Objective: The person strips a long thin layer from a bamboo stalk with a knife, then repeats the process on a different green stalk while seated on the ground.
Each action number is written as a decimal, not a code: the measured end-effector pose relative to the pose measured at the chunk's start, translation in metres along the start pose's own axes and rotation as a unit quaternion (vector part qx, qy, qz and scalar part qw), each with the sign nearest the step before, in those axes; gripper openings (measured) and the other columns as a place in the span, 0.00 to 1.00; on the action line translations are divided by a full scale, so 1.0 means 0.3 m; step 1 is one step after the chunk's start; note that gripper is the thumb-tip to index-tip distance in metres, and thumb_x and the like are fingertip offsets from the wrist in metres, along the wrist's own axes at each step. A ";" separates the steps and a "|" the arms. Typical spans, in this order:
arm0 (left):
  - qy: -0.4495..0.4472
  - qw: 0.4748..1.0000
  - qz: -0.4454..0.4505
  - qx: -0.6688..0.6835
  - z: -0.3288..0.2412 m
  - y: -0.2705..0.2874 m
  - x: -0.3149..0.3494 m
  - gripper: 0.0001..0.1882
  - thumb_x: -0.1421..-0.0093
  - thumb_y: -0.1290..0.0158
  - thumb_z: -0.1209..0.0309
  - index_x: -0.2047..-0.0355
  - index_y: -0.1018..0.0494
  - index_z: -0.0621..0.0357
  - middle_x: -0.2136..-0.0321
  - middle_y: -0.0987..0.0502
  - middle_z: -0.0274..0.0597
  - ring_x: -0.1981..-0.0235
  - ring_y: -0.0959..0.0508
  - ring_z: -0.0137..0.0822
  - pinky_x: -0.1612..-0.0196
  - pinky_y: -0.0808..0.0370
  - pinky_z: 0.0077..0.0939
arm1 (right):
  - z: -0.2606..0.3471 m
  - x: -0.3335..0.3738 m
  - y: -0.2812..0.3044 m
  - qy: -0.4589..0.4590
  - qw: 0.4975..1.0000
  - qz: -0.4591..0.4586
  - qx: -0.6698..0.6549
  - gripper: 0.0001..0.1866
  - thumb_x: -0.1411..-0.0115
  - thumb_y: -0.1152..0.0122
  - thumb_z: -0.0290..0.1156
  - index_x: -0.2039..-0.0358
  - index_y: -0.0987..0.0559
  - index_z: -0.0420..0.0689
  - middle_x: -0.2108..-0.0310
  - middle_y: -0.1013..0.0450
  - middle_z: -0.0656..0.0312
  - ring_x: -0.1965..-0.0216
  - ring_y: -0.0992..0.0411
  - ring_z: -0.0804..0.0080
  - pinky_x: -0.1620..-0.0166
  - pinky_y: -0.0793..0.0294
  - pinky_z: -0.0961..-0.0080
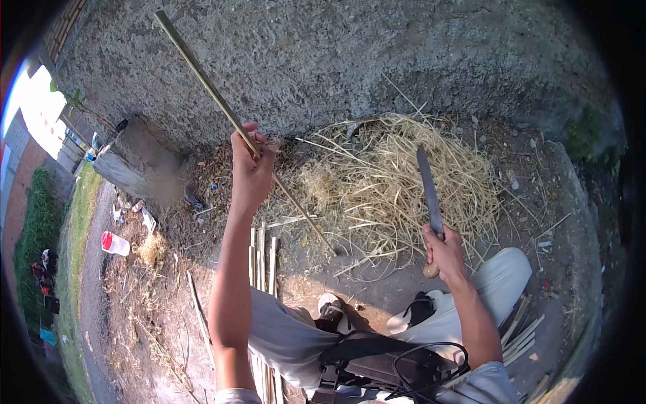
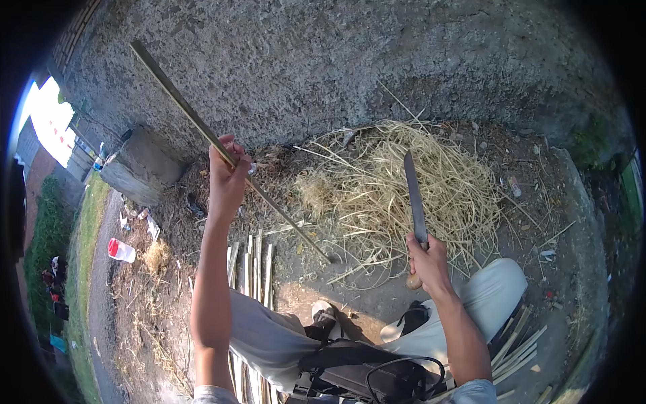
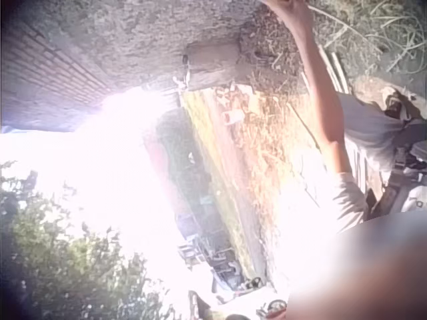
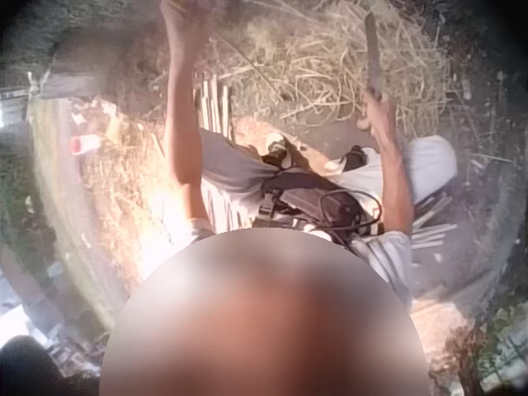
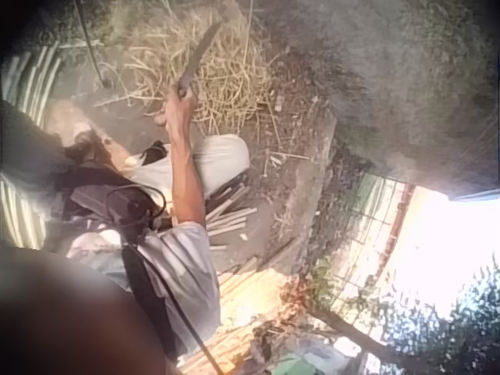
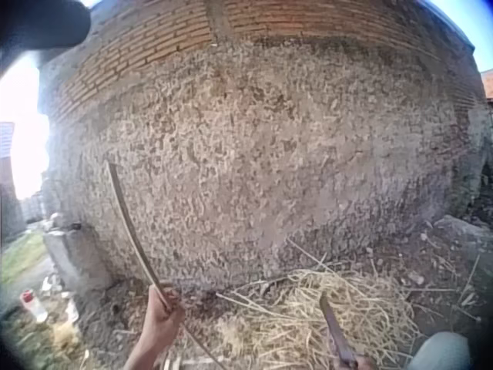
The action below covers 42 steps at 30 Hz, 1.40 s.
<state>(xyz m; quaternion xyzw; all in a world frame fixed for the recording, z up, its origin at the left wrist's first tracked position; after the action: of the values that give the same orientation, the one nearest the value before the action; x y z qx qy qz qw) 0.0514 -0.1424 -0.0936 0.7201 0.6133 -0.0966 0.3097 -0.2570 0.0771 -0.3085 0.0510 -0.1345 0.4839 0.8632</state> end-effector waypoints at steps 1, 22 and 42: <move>0.011 1.000 0.010 -0.008 -0.013 -0.004 -0.009 0.23 0.43 0.48 0.80 0.49 0.42 0.59 0.66 0.35 0.32 0.65 0.30 0.25 0.57 0.29 0.21 | 0.001 0.006 0.007 -0.008 1.000 -0.002 -0.012 0.08 0.39 0.44 0.33 0.67 0.27 0.40 0.84 0.38 0.70 0.88 0.41 0.84 0.85 0.42 0.84; -0.001 0.999 -0.047 0.002 0.096 0.116 0.086 0.17 0.41 0.47 0.73 0.54 0.38 0.62 0.61 0.26 0.41 0.64 0.22 0.33 0.60 0.25 0.28 | -0.034 0.028 0.108 -0.024 0.999 -0.028 -0.030 0.10 0.40 0.41 0.36 0.71 0.29 0.44 0.84 0.39 0.71 0.89 0.43 0.85 0.86 0.44 0.85; 0.054 0.997 -0.053 -0.030 0.129 0.183 0.098 0.12 0.48 0.39 0.74 0.64 0.25 0.67 0.72 0.21 0.38 0.70 0.23 0.24 0.64 0.25 0.19 | -0.119 -0.011 0.085 -0.065 0.997 -0.029 0.002 0.11 0.40 0.43 0.35 0.74 0.33 0.47 0.84 0.39 0.71 0.89 0.42 0.84 0.86 0.42 0.84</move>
<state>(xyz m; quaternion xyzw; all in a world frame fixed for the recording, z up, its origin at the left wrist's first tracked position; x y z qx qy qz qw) 0.1192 -0.1431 -0.1216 0.6812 0.6691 -0.0551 0.2918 -0.2738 0.0957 -0.3445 0.0883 -0.1881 0.4542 0.8663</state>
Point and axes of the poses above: each hand's wrist, its own x-axis away from the middle knuckle, its own y-axis out of the back of the hand, z = x × y, the point moved 9 cm from there along -x, towards the middle knuckle
